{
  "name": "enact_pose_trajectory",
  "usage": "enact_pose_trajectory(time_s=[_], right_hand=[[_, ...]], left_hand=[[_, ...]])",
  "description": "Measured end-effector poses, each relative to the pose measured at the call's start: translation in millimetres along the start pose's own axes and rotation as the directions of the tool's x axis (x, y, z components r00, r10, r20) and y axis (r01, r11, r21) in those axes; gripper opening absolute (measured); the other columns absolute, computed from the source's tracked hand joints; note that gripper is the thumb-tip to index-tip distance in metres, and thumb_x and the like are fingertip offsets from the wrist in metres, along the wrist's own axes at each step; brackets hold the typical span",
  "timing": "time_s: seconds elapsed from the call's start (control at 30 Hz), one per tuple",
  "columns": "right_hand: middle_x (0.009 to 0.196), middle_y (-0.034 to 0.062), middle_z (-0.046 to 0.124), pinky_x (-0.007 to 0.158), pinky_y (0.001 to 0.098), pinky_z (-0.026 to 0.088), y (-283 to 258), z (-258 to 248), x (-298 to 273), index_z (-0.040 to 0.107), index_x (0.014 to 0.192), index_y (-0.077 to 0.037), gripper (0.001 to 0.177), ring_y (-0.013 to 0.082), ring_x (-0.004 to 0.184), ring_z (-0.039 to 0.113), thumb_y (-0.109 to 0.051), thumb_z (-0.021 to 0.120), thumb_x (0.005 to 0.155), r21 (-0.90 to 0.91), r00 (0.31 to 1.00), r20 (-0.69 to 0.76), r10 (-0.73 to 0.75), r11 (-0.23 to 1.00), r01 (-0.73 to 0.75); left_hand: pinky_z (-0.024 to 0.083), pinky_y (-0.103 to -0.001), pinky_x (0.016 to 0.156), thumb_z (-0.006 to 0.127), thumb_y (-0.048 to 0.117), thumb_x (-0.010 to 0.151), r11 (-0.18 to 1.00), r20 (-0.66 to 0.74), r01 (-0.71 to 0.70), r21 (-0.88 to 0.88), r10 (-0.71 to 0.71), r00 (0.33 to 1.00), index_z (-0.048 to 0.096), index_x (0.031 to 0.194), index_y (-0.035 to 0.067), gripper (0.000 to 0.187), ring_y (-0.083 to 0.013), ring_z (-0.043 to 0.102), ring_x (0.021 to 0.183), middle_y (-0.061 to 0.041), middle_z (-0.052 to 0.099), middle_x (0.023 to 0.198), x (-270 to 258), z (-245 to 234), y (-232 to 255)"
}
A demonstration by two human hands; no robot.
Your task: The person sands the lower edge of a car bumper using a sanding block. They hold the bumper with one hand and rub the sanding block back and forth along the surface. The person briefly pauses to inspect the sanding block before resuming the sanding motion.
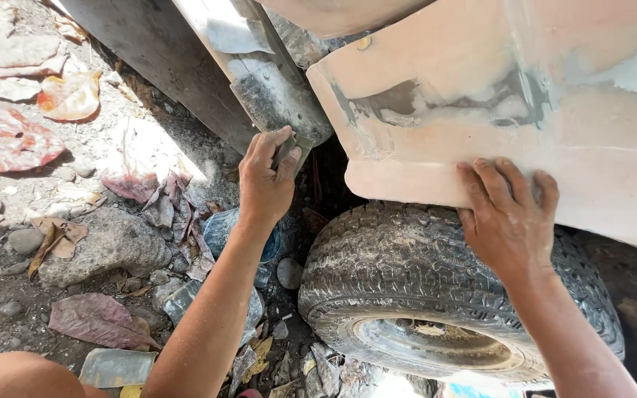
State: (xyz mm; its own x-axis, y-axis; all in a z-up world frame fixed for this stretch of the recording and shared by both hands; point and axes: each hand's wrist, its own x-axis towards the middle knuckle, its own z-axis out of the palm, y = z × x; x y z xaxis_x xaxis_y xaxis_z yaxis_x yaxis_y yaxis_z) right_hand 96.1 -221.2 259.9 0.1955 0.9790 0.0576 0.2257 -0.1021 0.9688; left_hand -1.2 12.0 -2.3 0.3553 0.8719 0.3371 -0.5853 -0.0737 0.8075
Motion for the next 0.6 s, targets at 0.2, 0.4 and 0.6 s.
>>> enact_pose_trajectory(time_s=[0.2,0.4,0.6], right_hand=[[0.141,-0.0027,0.048,0.115,0.0496,0.021,-29.5,24.3,4.6,0.061,0.142,-0.033,0.049,0.0210,0.135,0.043,-0.044,0.060,0.095,-0.209,0.981,0.188,0.054,0.978,-0.013],[0.145,0.0037,0.047,0.111,0.0548,0.020,-76.7,6.7,36.0,0.054,0.145,-0.025,0.055,0.0262,0.138,0.039,-0.032,0.054,0.091,-0.102,0.955,0.291,-0.053,0.991,0.086],[0.156,-0.0022,0.044,0.117,0.0545,0.020,-63.0,-11.5,40.8,0.042,0.153,-0.031,0.054,0.0205,0.144,0.038,-0.046,0.039,0.101,0.020,0.887,0.438,-0.144,0.988,0.150]], left_hand=[[0.059,-0.053,0.082,0.066,0.010,0.102,1.000,-0.018,0.026,-0.007,-0.026,0.999,0.061,0.128,0.008,0.027,-0.0388,0.069,0.098,-0.014,0.063,0.105,7.1,-5.6,1.7],[0.059,-0.057,0.078,0.062,0.009,0.104,1.000,-0.035,0.011,0.005,-0.011,0.999,0.060,0.128,0.007,0.025,-0.0417,0.068,0.095,-0.016,0.062,0.104,11.4,-11.7,9.6],[0.060,-0.058,0.082,0.061,0.011,0.104,0.998,0.010,0.063,-0.012,-0.063,0.998,0.059,0.128,0.006,0.025,-0.0433,0.068,0.101,-0.017,0.062,0.106,10.4,-15.4,13.6]])
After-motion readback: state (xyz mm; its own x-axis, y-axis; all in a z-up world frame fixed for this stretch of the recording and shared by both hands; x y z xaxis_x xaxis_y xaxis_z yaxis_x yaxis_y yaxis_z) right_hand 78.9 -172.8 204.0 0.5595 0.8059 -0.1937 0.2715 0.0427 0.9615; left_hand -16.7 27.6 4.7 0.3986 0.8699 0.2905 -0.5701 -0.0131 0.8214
